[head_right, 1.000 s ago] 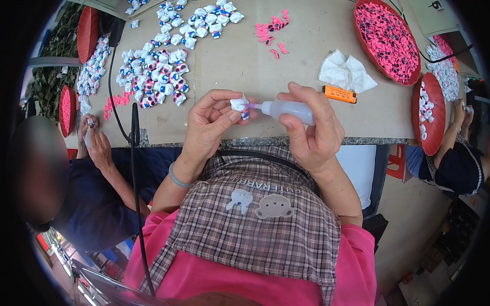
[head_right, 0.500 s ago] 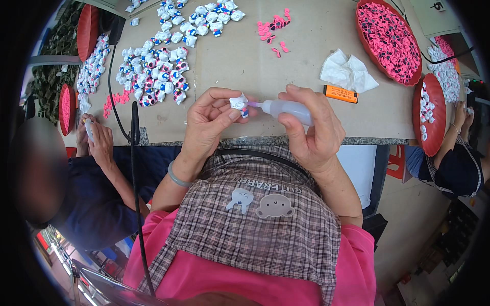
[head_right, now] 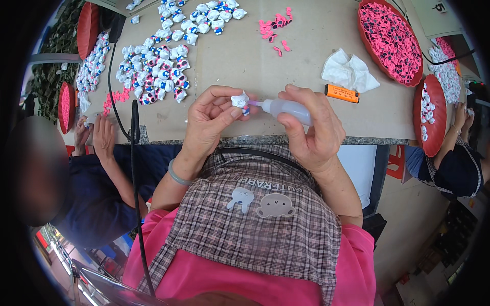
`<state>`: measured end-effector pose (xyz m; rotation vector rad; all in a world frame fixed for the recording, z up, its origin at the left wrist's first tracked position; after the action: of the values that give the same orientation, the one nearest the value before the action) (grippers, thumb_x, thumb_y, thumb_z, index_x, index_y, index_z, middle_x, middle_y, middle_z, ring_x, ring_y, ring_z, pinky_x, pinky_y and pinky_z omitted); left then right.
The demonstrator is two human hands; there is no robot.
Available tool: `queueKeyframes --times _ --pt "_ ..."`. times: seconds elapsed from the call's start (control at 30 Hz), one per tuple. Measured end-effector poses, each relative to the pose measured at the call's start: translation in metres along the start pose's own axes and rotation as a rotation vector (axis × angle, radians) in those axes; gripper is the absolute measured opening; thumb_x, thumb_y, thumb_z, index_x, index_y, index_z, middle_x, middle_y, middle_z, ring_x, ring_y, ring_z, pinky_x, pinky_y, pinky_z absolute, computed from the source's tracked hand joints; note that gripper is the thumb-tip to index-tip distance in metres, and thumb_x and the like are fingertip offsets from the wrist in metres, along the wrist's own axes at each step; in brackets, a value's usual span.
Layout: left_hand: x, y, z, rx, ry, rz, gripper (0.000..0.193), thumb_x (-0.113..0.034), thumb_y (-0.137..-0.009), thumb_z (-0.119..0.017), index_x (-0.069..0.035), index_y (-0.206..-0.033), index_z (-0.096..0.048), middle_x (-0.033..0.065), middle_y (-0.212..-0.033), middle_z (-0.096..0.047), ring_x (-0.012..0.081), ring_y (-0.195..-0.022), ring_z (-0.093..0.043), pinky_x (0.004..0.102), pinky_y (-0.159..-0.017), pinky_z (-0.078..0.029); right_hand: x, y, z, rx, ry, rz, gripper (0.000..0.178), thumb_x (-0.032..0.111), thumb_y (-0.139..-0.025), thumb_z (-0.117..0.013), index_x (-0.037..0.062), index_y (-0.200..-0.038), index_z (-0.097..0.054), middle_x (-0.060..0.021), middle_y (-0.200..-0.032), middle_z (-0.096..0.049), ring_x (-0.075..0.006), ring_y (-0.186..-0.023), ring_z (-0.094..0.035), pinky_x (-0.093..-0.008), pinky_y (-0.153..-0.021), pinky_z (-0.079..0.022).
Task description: The person assembles figurines by applying glue from a squeeze bottle and attaching small accessories onto them by hand.
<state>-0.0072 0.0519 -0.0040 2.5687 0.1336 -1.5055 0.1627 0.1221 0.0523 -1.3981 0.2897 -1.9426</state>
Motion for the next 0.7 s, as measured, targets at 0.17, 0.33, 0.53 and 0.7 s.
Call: queueKeyframes --times 0.17,0.33,0.53,0.7 --pt "0.0007 -0.0006 0.0019 -0.017 0.000 0.011 0.026 0.004 -0.088 -0.057 0.003 -0.114 -0.053 0.0176 -0.111 -0.062 0.0232 -0.099 -0.064 0.0298 -0.084 -0.053 0.0006 -0.0007 -0.0012 0.014 0.005 0.005 0.036 0.018 -0.085 -0.068 -0.0023 -0.113 -0.056 -0.0142 -0.086 -0.067 -0.0209 -0.072 -0.065 -0.0273 -0.061 -0.051" --pt "0.0023 -0.0012 0.0033 -0.026 0.012 0.014 0.027 0.004 -0.088 -0.057 0.004 -0.115 -0.053 0.0182 -0.111 -0.063 0.0234 -0.099 -0.065 0.0299 -0.084 -0.053 0.0015 -0.0018 -0.0025 0.022 -0.012 0.022 0.036 0.017 -0.085 -0.068 -0.0027 -0.112 -0.056 -0.0146 -0.086 -0.067 -0.0210 -0.072 -0.065 -0.0272 -0.062 -0.051" --pt "0.0038 -0.0012 0.0026 -0.021 -0.026 0.040 0.026 0.002 -0.089 -0.057 0.003 -0.115 -0.054 0.0177 -0.111 -0.063 0.0227 -0.098 -0.065 0.0294 -0.082 -0.054 0.0016 -0.0027 -0.0054 0.022 -0.052 0.021 0.036 0.016 -0.084 -0.069 -0.0030 -0.112 -0.056 -0.0150 -0.086 -0.067 -0.0214 -0.073 -0.065 -0.0276 -0.062 -0.051" --pt "0.0056 -0.0022 0.0003 0.005 0.011 0.060 0.026 -0.001 -0.090 -0.057 0.003 -0.116 -0.054 0.0178 -0.111 -0.063 0.0228 -0.097 -0.065 0.0299 -0.082 -0.055 -0.0013 0.0000 -0.0054 0.008 -0.051 0.003 0.037 0.016 -0.084 -0.069 -0.0030 -0.112 -0.056 -0.0153 -0.086 -0.067 -0.0215 -0.073 -0.065 -0.0276 -0.062 -0.051"
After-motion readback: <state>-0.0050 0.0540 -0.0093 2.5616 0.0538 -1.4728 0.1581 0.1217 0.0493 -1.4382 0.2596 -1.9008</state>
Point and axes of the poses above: each hand's wrist, its own y-axis away from the middle knuckle, its own z-axis out of the back of the hand, x = y × z, the point moved 5 cm from there along -y, towards the middle knuckle
